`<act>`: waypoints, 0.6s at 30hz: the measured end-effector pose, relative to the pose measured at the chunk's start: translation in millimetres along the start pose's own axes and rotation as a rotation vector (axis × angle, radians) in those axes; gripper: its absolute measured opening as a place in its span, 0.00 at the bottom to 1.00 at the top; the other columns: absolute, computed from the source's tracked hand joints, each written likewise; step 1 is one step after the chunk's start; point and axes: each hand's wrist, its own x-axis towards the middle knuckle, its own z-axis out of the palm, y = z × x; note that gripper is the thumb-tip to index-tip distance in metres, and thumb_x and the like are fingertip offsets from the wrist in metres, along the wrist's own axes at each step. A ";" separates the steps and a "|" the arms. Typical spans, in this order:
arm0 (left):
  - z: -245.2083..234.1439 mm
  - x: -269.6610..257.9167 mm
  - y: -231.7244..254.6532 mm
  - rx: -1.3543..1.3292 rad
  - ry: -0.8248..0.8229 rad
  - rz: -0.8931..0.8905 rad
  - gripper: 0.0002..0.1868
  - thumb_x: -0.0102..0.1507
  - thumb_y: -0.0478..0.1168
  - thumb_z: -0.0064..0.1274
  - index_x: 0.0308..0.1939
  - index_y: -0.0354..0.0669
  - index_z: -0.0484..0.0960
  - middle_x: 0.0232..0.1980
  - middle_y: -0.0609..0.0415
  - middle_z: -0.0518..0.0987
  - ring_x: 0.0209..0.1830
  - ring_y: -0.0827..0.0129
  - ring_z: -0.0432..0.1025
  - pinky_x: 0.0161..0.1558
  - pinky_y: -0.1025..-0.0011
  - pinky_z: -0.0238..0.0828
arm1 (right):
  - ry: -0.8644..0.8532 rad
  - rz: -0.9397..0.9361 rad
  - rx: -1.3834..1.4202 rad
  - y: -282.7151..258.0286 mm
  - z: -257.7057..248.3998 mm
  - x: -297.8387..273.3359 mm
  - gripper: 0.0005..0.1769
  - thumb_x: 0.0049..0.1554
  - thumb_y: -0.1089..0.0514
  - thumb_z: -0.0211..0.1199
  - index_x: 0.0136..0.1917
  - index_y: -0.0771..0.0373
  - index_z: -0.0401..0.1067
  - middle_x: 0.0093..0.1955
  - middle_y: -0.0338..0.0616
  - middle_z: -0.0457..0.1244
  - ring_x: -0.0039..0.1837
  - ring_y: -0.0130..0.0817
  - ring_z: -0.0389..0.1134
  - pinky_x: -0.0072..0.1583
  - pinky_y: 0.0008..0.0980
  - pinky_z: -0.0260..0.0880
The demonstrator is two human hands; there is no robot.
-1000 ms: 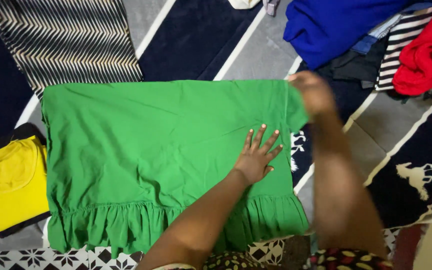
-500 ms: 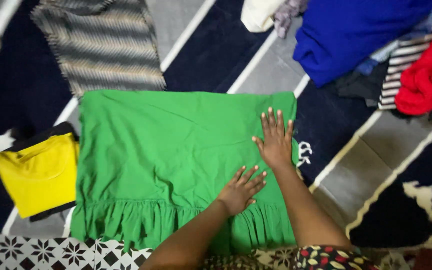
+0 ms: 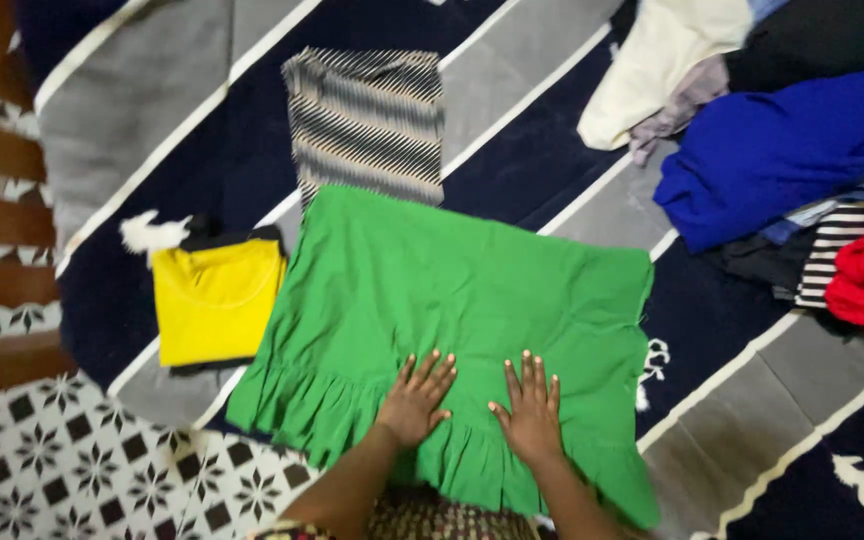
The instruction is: The person folds clean clothes on a bed. They spread out a green top, smooth it flat, fold in the sleeves and sides, and place it beside a folded yellow shirt. They then fold a white garment, a pair of purple patterned leggings, and begin folding a blue garment, laying each folded item on the bed.
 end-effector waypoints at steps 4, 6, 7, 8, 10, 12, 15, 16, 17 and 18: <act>-3.8 -38.0 -20.3 0.084 0.070 0.015 0.45 0.66 0.62 0.41 0.80 0.48 0.45 0.85 0.57 0.37 0.84 0.56 0.28 0.77 0.47 0.23 | -0.025 0.012 -0.043 -30.6 -14.0 -22.3 0.45 0.62 0.31 0.45 0.83 0.48 0.35 0.87 0.42 0.25 0.86 0.42 0.24 0.79 0.57 0.24; -14.6 -53.7 -23.9 0.069 0.024 -0.015 0.48 0.65 0.65 0.42 0.81 0.49 0.42 0.85 0.57 0.35 0.84 0.55 0.26 0.77 0.44 0.21 | -0.107 0.003 -0.075 -42.6 -29.2 -32.3 0.46 0.62 0.30 0.45 0.84 0.49 0.34 0.87 0.42 0.24 0.86 0.42 0.24 0.79 0.58 0.23; -22.2 -69.1 -28.5 0.020 -0.051 -0.039 0.50 0.64 0.67 0.43 0.81 0.49 0.40 0.85 0.57 0.33 0.84 0.53 0.25 0.76 0.42 0.19 | -0.139 0.000 -0.092 -49.3 -38.2 -34.8 0.47 0.62 0.30 0.45 0.84 0.50 0.34 0.87 0.41 0.24 0.86 0.42 0.23 0.79 0.58 0.22; -30.9 -81.1 -33.9 -0.029 -0.127 -0.063 0.53 0.64 0.69 0.44 0.82 0.50 0.38 0.86 0.57 0.31 0.84 0.52 0.23 0.76 0.40 0.18 | -0.170 -0.053 -0.039 -56.3 -47.2 -41.0 0.47 0.62 0.29 0.46 0.84 0.48 0.33 0.87 0.40 0.24 0.86 0.42 0.23 0.79 0.58 0.22; -45.9 -99.1 -41.6 -0.047 -0.177 -0.037 0.57 0.61 0.71 0.47 0.82 0.51 0.37 0.86 0.56 0.30 0.84 0.51 0.22 0.77 0.39 0.17 | -0.236 -0.164 0.067 -70.7 -63.4 -55.7 0.48 0.62 0.28 0.47 0.84 0.46 0.33 0.87 0.39 0.22 0.86 0.41 0.22 0.79 0.58 0.21; -53.3 -115.7 -51.8 0.015 -0.247 -0.018 0.60 0.59 0.71 0.50 0.82 0.52 0.35 0.86 0.56 0.29 0.84 0.49 0.21 0.77 0.38 0.18 | -0.424 -0.131 -0.007 -87.7 -72.6 -71.8 0.47 0.63 0.28 0.46 0.85 0.42 0.32 0.88 0.33 0.22 0.87 0.39 0.21 0.81 0.58 0.20; -46.3 -128.1 -66.3 0.213 -0.388 -0.003 0.61 0.58 0.64 0.56 0.83 0.52 0.34 0.86 0.56 0.28 0.84 0.46 0.22 0.77 0.38 0.23 | -0.468 -0.006 -0.016 -93.2 -73.6 -94.9 0.45 0.64 0.28 0.45 0.85 0.38 0.31 0.88 0.30 0.22 0.88 0.38 0.21 0.81 0.59 0.21; -40.2 -130.3 -72.1 0.269 -0.436 -0.008 0.61 0.58 0.60 0.58 0.84 0.52 0.34 0.87 0.56 0.28 0.85 0.45 0.23 0.77 0.40 0.25 | -0.441 0.044 -0.003 -90.5 -69.6 -102.4 0.44 0.64 0.28 0.44 0.85 0.38 0.31 0.89 0.30 0.22 0.88 0.38 0.21 0.81 0.59 0.22; -33.5 -133.4 -79.6 0.326 -0.484 -0.017 0.62 0.58 0.55 0.60 0.84 0.52 0.34 0.87 0.56 0.28 0.85 0.45 0.24 0.78 0.41 0.27 | -0.459 0.056 -0.005 -87.6 -63.9 -108.5 0.44 0.65 0.28 0.44 0.85 0.38 0.30 0.88 0.31 0.22 0.88 0.37 0.21 0.81 0.59 0.22; -25.3 -135.2 -84.3 0.378 -0.342 0.018 0.58 0.59 0.49 0.59 0.83 0.54 0.36 0.86 0.57 0.29 0.83 0.43 0.26 0.76 0.41 0.31 | -0.477 0.069 -0.008 -82.7 -57.1 -113.6 0.44 0.65 0.29 0.44 0.85 0.39 0.30 0.88 0.31 0.21 0.87 0.37 0.20 0.81 0.59 0.22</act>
